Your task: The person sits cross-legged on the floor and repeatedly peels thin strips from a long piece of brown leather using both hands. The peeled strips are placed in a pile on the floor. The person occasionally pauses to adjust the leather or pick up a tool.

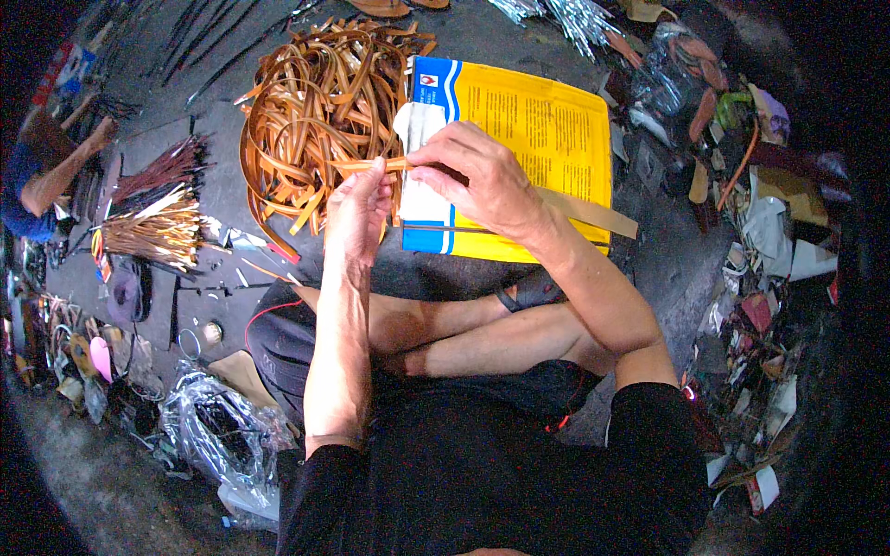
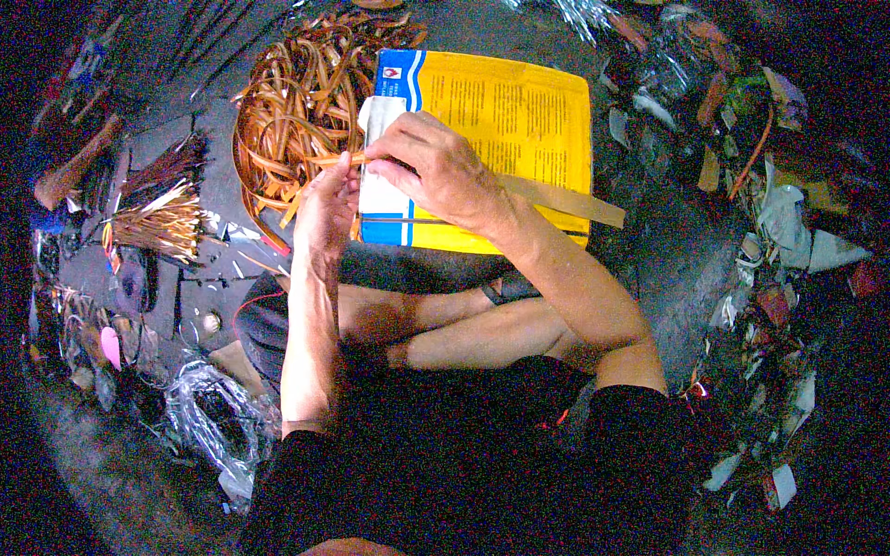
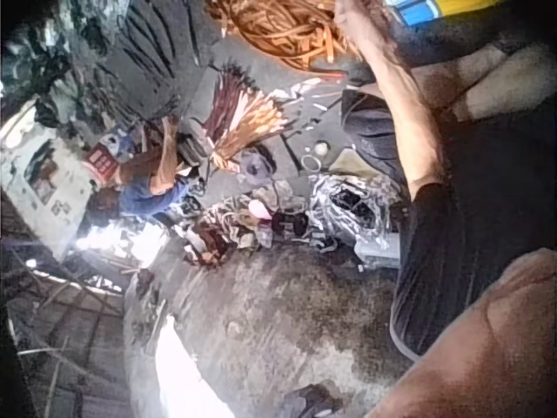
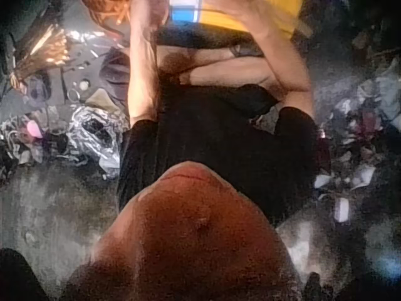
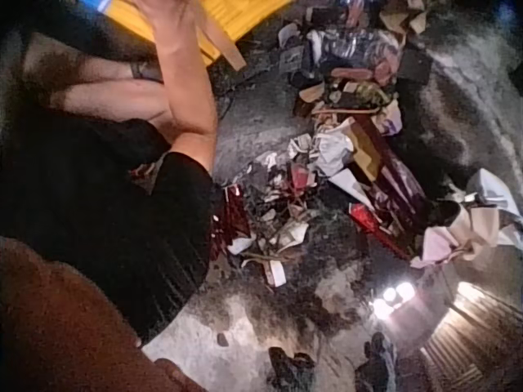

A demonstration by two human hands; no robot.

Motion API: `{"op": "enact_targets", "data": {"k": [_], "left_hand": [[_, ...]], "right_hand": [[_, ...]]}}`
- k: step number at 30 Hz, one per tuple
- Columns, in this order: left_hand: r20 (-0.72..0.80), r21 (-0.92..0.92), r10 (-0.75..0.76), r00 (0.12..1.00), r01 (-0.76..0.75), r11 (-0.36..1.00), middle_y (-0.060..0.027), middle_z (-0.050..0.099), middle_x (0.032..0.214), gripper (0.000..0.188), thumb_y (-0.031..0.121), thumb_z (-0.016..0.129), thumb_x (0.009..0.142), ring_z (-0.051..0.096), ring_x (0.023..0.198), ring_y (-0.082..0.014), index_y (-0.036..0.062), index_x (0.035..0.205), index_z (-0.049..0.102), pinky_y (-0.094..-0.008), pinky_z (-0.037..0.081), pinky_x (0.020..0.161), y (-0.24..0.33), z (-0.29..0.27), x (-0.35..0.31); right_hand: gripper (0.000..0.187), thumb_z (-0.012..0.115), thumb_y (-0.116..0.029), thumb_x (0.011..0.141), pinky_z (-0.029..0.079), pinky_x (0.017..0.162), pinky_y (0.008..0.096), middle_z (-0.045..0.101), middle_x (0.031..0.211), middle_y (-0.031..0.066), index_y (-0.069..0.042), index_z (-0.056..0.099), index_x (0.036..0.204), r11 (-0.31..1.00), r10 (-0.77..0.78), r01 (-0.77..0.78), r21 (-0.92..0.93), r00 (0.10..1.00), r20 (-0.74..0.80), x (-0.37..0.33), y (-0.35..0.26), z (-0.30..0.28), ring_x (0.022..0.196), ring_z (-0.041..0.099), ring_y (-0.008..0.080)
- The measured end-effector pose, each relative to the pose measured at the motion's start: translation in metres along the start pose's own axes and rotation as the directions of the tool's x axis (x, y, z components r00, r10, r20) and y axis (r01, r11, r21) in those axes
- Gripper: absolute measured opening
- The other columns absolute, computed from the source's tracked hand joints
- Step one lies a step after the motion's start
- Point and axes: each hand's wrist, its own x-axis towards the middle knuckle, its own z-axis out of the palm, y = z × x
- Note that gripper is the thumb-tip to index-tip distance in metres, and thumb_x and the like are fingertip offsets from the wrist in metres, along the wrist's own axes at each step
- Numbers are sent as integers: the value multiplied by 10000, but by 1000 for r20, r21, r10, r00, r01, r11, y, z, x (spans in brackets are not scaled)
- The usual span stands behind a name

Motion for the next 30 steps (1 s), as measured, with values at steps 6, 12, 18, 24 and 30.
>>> {"op": "enact_targets", "data": {"k": [6, 12, 18, 24, 30], "left_hand": [[-43, 51, -20, 999, 22, 998, -6, 630, 770, 107, 158, 694, 876, 559, 680, -62, 71, 861, 633, -168, 420, 602, 2, -21, 10], [-42, 68, -24, 999, 27, 997, -5, 615, 781, 151, 212, 674, 892, 547, 685, -78, 74, 867, 616, -195, 435, 596, 8, -68, 35], [-11, -93, 22, 1000, -23, 995, -8, 608, 802, 255, 331, 616, 925, 537, 733, -84, 81, 871, 605, -241, 423, 652, 16, 31, -26], [9, 186, 84, 996, -84, 979, 28, 605, 714, 173, 226, 665, 905, 488, 601, -40, 73, 827, 645, -186, 372, 561, 10, 31, -22], [-42, 178, 98, 994, -89, 980, 26, 596, 700, 158, 206, 669, 900, 467, 577, -27, 67, 828, 643, -160, 329, 517, 8, 2, -2]], "right_hand": [[146, 723, -43, 763, 501, 689, 346, 607, 829, 78, -28, 662, 894, 1000, -16, 16, -27, 1000, -1, -3, 5, 2, 785, 605, 252], [142, 725, -46, 761, 504, 690, 347, 611, 829, 76, -29, 657, 885, 1000, -26, 26, -14, 1000, -3, 1, 1, 3, 784, 609, 254], [114, 711, -80, 768, 496, 706, 375, 600, 827, 86, -39, 641, 849, 1000, 13, -13, -9, 1000, -20, -1, 2, 5, 793, 592, 280], [134, 715, -51, 770, 506, 712, 354, 619, 855, 84, -33, 656, 890, 999, -41, 42, -8, 999, 17, 0, 4, 1, 809, 611, 260], [141, 717, -41, 765, 507, 705, 352, 617, 839, 85, -27, 657, 891, 999, -31, 31, -10, 999, 17, -2, 4, 0, 797, 612, 257]]}}
